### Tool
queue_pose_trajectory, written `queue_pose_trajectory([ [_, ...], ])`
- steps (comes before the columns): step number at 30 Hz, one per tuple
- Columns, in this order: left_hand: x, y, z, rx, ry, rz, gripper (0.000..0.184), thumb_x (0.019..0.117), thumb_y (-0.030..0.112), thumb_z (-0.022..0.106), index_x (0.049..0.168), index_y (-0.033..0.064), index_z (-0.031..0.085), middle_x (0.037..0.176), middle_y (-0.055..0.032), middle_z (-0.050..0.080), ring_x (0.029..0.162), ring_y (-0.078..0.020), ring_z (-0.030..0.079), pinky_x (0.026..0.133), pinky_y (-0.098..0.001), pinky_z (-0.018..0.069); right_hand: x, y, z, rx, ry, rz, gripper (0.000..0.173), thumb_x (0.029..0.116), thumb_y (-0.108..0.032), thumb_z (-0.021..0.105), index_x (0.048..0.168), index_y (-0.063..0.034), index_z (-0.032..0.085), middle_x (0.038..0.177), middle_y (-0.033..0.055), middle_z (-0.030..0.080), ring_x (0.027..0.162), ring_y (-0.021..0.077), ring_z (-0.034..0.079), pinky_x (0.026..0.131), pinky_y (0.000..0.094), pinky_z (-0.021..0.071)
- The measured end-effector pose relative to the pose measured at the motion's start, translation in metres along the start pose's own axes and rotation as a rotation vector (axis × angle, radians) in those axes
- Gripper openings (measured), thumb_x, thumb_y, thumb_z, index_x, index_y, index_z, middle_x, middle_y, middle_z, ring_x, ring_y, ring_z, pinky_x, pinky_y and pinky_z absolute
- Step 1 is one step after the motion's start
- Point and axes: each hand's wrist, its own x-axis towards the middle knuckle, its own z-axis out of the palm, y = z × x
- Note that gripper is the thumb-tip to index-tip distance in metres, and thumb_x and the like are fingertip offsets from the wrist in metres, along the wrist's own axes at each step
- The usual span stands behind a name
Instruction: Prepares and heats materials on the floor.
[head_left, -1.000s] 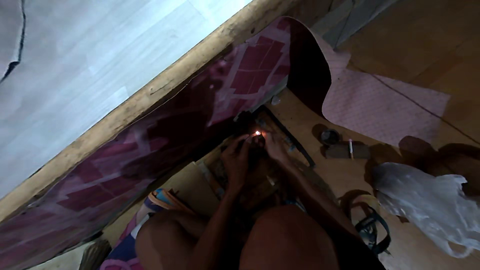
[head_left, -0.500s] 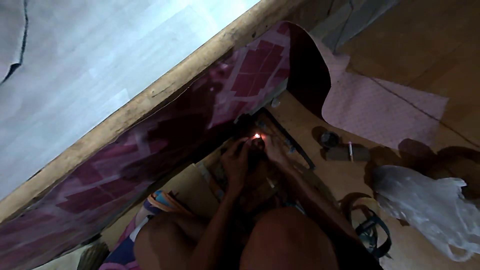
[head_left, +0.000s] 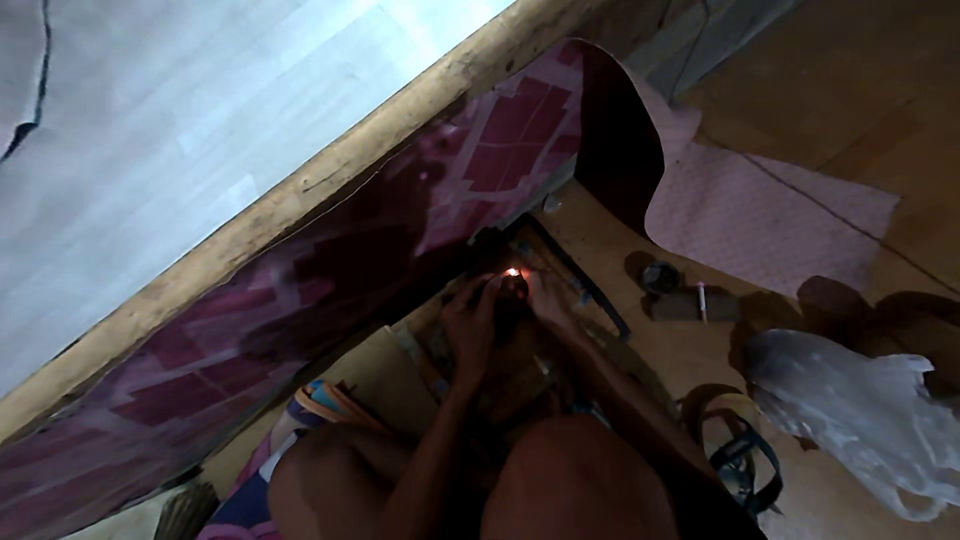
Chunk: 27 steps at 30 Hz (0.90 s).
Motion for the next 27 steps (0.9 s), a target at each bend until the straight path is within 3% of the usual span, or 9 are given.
queue_pose_trajectory([
  [6, -0.0015, 0.0008, 0.0013, -0.006, 0.024, 0.007, 0.009, 0.0926, 0.002, 0.071, 0.099, -0.003, 0.075, 0.088, -0.0025, 0.076, 0.078, -0.0008, 0.07, 0.075, -0.0187, 0.0585, -0.002, -0.0043, -0.0011, -0.05, -0.01, 0.016, 0.05, 0.1125, -0.02, 0.024, 0.11, 0.0019, 0.068, 0.085, 0.0076, 0.062, 0.076, 0.0142, 0.057, 0.077, 0.0334, 0.0507],
  [11, -0.002, 0.0005, 0.0019, -0.016, 0.026, 0.0, 0.009, 0.0933, 0.003, 0.07, 0.099, -0.0021, 0.076, 0.087, -0.0013, 0.076, 0.076, 0.0001, 0.069, 0.073, -0.0179, 0.0578, 0.0007, 0.0019, 0.0001, -0.034, 0.003, 0.0, 0.049, 0.1115, -0.021, 0.024, 0.105, -0.0008, 0.069, 0.081, 0.004, 0.06, 0.073, 0.0111, 0.056, 0.073, 0.0308, 0.0498],
  [14, -0.0015, 0.0008, 0.0023, -0.018, 0.026, -0.002, 0.009, 0.0932, 0.003, 0.07, 0.099, -0.0018, 0.076, 0.087, -0.0011, 0.076, 0.076, -0.0001, 0.069, 0.073, -0.0178, 0.0578, -0.001, -0.0011, -0.001, -0.04, -0.001, 0.001, 0.05, 0.1116, -0.02, 0.023, 0.11, -0.0005, 0.069, 0.083, 0.0047, 0.061, 0.074, 0.0109, 0.056, 0.074, 0.0302, 0.0501],
  [22, -0.002, 0.0005, 0.0031, 0.012, 0.021, -0.005, 0.009, 0.0935, 0.003, 0.07, 0.099, -0.0016, 0.075, 0.088, -0.0019, 0.076, 0.078, -0.0009, 0.07, 0.074, -0.0185, 0.0585, -0.0034, -0.0018, -0.0026, -0.077, -0.002, 0.013, 0.049, 0.1122, -0.02, 0.026, 0.107, 0.0017, 0.069, 0.086, 0.0085, 0.063, 0.079, 0.0151, 0.059, 0.079, 0.034, 0.0509],
  [27, -0.0021, 0.0017, 0.0026, 0.028, 0.016, -0.014, 0.009, 0.0941, 0.004, 0.07, 0.1, -0.0006, 0.076, 0.088, -0.001, 0.076, 0.077, 0.0003, 0.069, 0.073, -0.0175, 0.0576, -0.0034, 0.0001, -0.0012, -0.072, 0.009, -0.027, 0.05, 0.1118, -0.02, 0.024, 0.104, 0.0008, 0.069, 0.083, 0.0062, 0.062, 0.075, 0.0124, 0.057, 0.075, 0.0318, 0.0503],
])
